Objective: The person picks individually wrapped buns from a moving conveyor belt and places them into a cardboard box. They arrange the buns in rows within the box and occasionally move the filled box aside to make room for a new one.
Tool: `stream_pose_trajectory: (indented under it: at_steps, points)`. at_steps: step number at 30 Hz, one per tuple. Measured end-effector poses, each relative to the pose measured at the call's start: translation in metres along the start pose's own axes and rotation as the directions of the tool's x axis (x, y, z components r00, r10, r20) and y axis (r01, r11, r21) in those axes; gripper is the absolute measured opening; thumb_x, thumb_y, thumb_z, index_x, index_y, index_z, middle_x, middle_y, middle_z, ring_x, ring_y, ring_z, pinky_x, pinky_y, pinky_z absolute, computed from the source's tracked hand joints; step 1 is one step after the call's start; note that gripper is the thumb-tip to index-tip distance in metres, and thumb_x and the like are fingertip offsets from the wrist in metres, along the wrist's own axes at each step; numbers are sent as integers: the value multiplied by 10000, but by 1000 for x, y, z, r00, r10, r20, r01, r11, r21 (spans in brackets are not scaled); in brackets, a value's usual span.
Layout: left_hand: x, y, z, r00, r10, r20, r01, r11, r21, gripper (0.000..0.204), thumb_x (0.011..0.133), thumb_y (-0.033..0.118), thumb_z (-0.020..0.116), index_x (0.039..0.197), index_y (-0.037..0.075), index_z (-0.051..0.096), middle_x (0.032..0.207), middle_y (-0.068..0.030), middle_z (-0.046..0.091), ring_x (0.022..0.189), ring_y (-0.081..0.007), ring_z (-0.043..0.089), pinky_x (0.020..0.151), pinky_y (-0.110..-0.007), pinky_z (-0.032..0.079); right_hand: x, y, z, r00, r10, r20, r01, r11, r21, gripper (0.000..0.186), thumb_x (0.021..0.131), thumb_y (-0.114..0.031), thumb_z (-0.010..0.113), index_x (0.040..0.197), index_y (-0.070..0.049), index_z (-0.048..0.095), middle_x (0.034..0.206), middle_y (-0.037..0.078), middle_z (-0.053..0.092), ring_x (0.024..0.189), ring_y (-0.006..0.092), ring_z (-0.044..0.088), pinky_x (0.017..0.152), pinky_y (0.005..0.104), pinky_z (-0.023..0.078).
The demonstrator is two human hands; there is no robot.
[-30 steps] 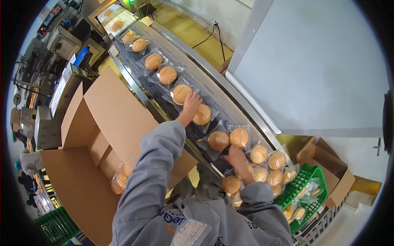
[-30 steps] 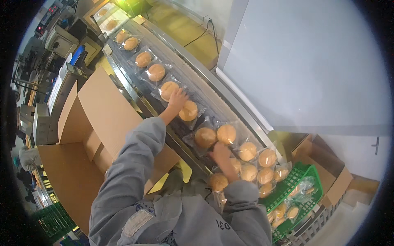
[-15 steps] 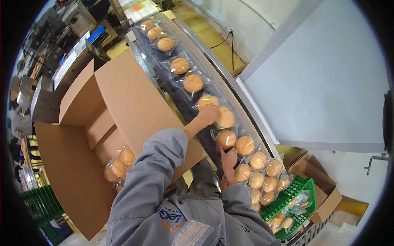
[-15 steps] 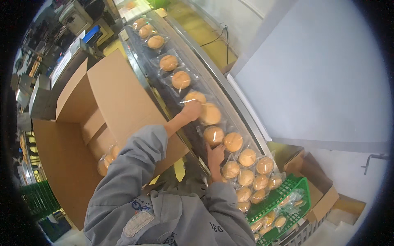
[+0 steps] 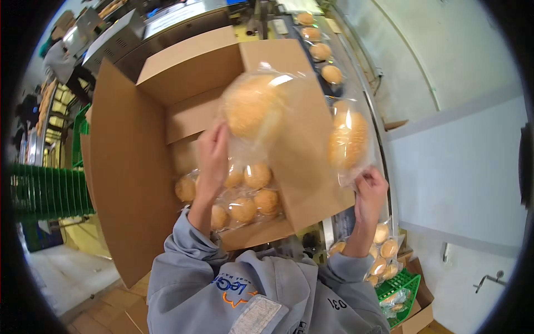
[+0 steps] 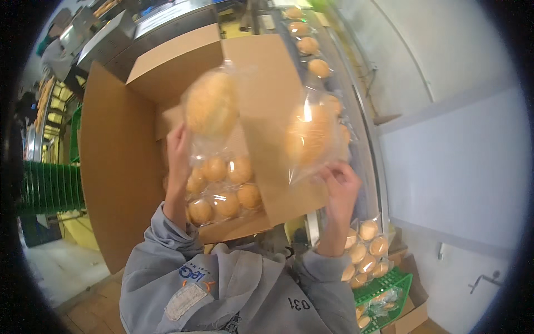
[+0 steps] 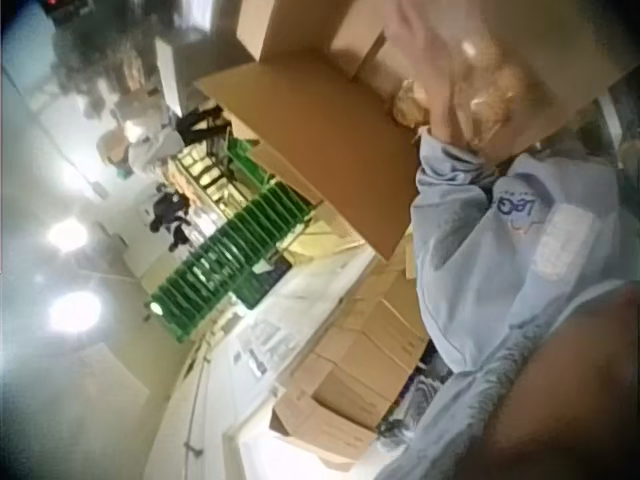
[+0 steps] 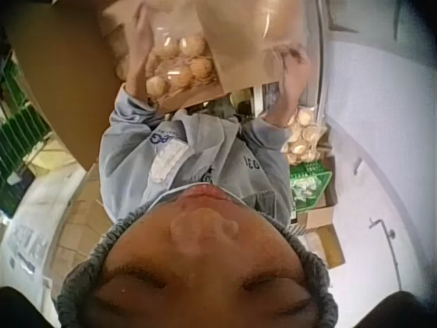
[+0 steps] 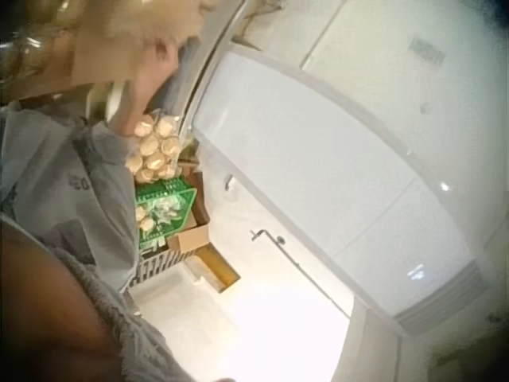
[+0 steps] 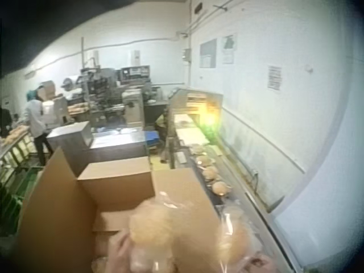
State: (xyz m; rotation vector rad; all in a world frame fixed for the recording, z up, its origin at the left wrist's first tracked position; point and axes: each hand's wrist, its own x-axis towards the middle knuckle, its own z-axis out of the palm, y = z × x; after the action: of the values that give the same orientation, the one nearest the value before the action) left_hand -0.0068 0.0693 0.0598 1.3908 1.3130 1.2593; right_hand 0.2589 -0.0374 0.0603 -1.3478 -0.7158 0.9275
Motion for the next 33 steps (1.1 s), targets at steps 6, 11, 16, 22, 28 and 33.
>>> stream_pose_trajectory:
  at_steps: [6, 11, 16, 22, 28, 33]
  points:
    - [37, -97, -112, 949, 181, -259, -66, 915, 398, 225, 873, 109, 414, 778, -62, 526, 699, -150, 513, 639, -254, 495, 605, -326, 384, 51, 69, 194, 872, 67, 485, -40, 997, -66, 41, 756, -28, 580, 775, 4, 597, 698, 43, 589, 630, 109, 565, 560, 247, 434]
    - [3, -262, -136, 963, -47, -265, 231, 648, 726, 234, 850, 130, 436, 792, -48, 575, 789, -244, 552, 771, -372, 543, 691, -442, 414, 60, 252, 248, 868, -40, 494, 408, 625, -665, 148, 746, -107, 582, 745, 41, 583, 730, 211, 597, 637, 256, 604, 549, 340, 465]
    - [-83, -307, -142, 962, -227, -152, 252, 521, 816, 276, 820, 224, 500, 920, -16, 590, 1012, -235, 541, 928, -394, 510, 792, -462, 412, -3, 323, 212, 863, 22, 504, 473, 315, -823, 115, 732, -72, 522, 712, 9, 602, 760, 214, 604, 744, 346, 614, 608, 422, 493]
    - [-70, -252, -125, 873, -465, -145, 255, 183, 949, 593, 822, 407, 521, 1282, 71, 357, 1197, -283, 415, 1092, -411, 409, 877, -496, 361, -27, 177, 194, 705, 134, 697, 451, 674, -586, 179, 751, -102, 552, 881, 10, 600, 827, 176, 608, 762, 306, 603, 632, 388, 492]
    - [-30, -140, 12, 979, -11, 205, -138, 702, 699, 451, 863, 229, 490, 1274, 88, 372, 1228, -197, 415, 1134, -348, 378, 985, -438, 237, -32, 74, 4, 789, -421, 448, 611, 453, -649, 182, 807, -160, 531, 934, -35, 569, 952, 137, 583, 836, 338, 558, 734, 384, 462]
    - [-26, -41, 164, 868, 213, 448, -363, 889, 280, 322, 855, 132, 477, 1160, 28, 478, 1107, -136, 504, 1067, -268, 444, 920, -371, 335, -63, 133, -188, 831, 62, -552, -492, 544, -680, 276, 754, -159, 598, 990, -27, 540, 826, 230, 585, 780, 370, 576, 673, 432, 454]
